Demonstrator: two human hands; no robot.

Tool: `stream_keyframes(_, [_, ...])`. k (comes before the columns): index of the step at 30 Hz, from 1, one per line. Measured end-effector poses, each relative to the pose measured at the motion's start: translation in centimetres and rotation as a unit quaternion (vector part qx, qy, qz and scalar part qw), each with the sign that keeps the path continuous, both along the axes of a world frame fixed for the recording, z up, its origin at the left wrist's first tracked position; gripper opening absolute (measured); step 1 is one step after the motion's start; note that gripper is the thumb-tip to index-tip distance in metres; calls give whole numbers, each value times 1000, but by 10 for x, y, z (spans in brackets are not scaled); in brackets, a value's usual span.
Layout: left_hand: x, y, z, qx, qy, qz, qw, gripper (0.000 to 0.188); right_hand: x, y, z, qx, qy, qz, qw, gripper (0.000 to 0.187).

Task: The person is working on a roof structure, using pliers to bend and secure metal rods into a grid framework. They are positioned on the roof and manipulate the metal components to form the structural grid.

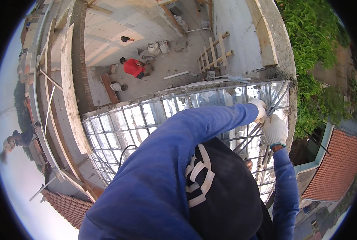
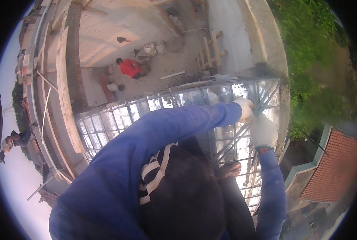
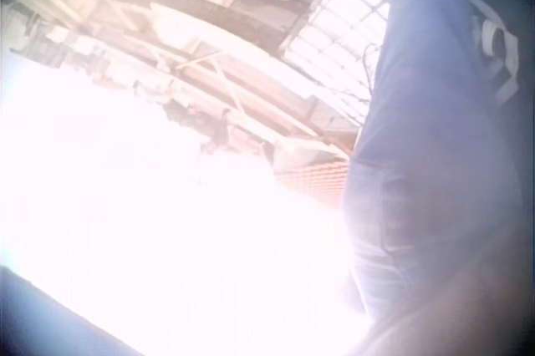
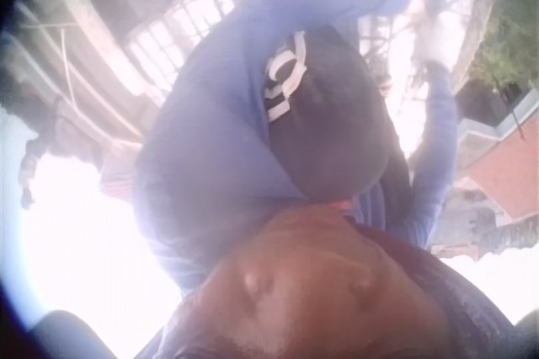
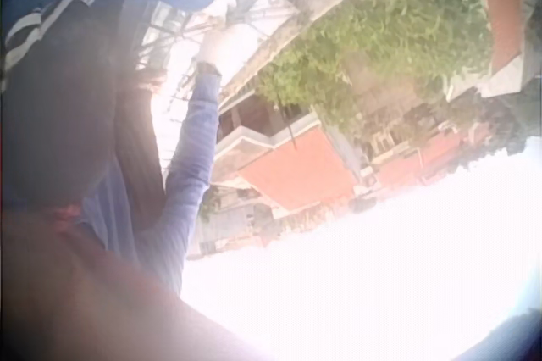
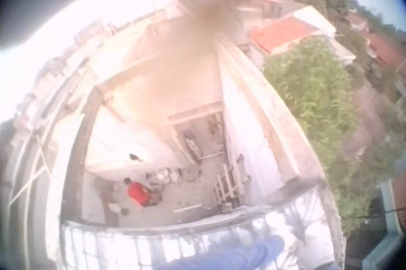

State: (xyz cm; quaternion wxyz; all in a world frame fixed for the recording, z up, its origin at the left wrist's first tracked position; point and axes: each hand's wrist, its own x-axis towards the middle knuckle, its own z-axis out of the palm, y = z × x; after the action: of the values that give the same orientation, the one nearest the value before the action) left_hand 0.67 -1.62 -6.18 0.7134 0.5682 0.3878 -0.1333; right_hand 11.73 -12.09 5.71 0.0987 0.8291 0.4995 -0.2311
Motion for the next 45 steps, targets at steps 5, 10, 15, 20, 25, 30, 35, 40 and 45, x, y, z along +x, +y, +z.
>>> stream_keyframes(5, [-9,-12,36,-148,-69,185,969,51,17,1,-13,-3,1,-13,1000,34])
stream_keyframes(10, [-23,-21,51,-85,-75,214,970,51,11,11,11,-47,62,7,997,37])
stream_keyframes(15, [-19,-33,60,-40,-36,199,979,54,13,0,-4,2,-18,78,997,26])
stream_keyframes(20, [-21,-41,47,143,-10,104,984,51,23,6,-5,117,-66,194,972,15])
stream_keyframes(25, [-27,-50,55,269,-4,90,959,48,16,7,14,78,-62,204,974,14])
stream_keyframes(30, [-28,-57,45,292,-86,147,941,40,9,5,17,60,-87,203,974,14])
stream_keyframes(35, [-27,-49,50,289,-80,68,951,39,25,3,2,120,-93,207,966,10])
stream_keyframes(40, [-25,-38,59,282,-64,34,957,40,26,-3,13,77,-93,304,945,14])
stream_keyframes(45, [-21,-42,46,255,-69,86,961,36,19,8,12,94,-124,311,938,10])
